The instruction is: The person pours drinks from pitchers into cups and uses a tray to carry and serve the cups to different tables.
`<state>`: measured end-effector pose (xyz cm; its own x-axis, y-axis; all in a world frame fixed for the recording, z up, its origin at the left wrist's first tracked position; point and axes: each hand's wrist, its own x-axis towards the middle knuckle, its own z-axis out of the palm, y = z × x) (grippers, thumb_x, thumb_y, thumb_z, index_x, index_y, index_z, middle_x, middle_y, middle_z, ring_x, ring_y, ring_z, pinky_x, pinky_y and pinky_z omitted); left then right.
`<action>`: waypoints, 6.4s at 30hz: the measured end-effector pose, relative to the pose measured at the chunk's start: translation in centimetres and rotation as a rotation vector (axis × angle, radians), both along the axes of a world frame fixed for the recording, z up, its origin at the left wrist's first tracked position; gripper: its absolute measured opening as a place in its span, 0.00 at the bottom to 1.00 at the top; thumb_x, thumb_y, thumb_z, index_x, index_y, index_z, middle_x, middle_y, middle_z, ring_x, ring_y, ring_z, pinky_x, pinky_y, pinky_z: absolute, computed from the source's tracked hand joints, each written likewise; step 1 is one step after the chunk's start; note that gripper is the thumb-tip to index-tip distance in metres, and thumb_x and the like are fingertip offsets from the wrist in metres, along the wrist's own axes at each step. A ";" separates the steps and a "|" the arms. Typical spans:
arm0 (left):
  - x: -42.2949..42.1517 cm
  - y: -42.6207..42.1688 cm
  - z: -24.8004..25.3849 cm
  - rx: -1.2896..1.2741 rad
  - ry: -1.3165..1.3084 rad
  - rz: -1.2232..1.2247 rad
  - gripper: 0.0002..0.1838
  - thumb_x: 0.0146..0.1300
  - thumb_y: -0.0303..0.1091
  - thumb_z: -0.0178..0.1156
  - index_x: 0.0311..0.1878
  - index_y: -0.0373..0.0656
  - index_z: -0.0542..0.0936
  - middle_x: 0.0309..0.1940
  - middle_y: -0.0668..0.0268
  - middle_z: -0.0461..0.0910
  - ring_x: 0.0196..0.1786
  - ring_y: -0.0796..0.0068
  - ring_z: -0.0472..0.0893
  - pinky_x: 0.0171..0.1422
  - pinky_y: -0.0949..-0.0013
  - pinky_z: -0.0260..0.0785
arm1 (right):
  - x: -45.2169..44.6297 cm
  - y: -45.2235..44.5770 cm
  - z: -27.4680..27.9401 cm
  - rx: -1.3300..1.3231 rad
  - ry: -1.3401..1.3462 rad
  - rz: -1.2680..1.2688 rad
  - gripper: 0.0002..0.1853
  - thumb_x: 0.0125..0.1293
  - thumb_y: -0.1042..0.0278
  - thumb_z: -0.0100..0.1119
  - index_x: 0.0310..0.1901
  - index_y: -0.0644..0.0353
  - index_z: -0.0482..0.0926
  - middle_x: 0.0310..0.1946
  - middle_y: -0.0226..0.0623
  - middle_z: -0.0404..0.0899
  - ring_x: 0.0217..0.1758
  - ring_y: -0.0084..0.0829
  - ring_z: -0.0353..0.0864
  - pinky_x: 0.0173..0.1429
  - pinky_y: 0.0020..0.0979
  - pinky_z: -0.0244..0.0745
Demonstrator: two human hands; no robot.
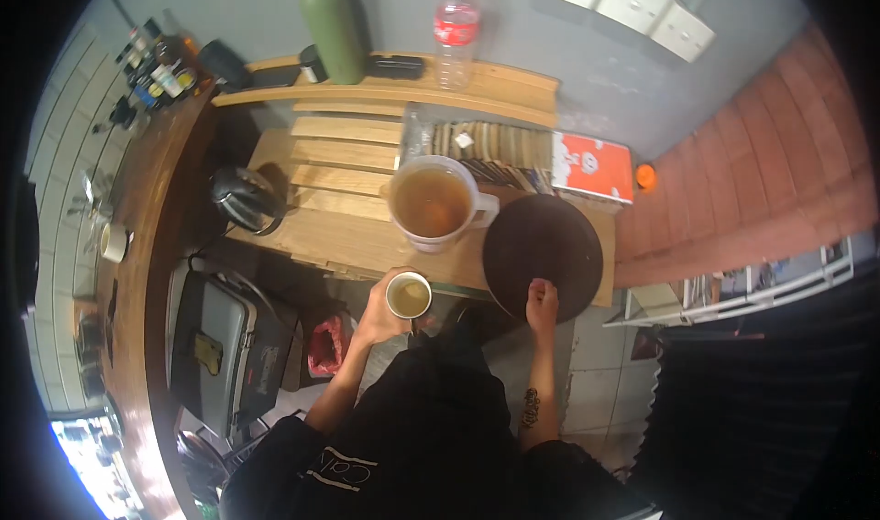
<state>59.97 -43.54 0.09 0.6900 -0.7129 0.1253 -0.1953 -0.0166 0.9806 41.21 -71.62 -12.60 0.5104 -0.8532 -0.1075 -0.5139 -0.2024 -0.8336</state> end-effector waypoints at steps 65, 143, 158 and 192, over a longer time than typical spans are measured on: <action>-13.1 -30.2 -16.8 0.343 -0.077 -0.420 0.18 0.66 0.39 0.66 0.41 0.36 0.68 0.32 0.56 0.74 0.37 0.63 0.77 0.46 0.61 0.70 | -27.2 0.5 -2.2 -0.013 -0.131 -1.085 0.09 0.73 0.78 0.52 0.37 0.60 0.63 0.27 0.27 0.58 0.31 0.20 0.58 0.37 0.24 0.59; -187.0 -24.4 2.4 0.028 -0.144 -3.172 0.17 0.63 0.33 0.68 0.50 0.33 0.78 0.42 0.61 0.83 0.43 0.71 0.81 0.52 0.67 0.74 | -139.0 16.5 11.8 -0.958 0.009 -3.488 0.04 0.72 0.76 0.52 0.44 0.68 0.74 0.31 0.26 0.71 0.37 0.17 0.67 0.40 0.22 0.64; -197.0 13.7 3.5 -0.054 -0.108 -3.720 0.16 0.63 0.32 0.68 0.49 0.33 0.78 0.41 0.60 0.83 0.43 0.71 0.81 0.51 0.67 0.74 | -146.2 37.3 14.0 -0.991 0.292 -4.010 0.08 0.72 0.75 0.50 0.47 0.68 0.76 0.35 0.36 0.79 0.40 0.24 0.76 0.48 0.27 0.70; -170.4 98.5 5.5 0.872 -0.274 -3.997 0.10 0.68 0.31 0.62 0.48 0.35 0.79 0.39 0.67 0.82 0.39 0.80 0.79 0.47 0.74 0.73 | -124.7 110.2 18.3 -1.150 1.025 -4.309 0.07 0.73 0.73 0.50 0.42 0.68 0.77 0.30 0.26 0.74 0.34 0.18 0.70 0.41 0.22 0.66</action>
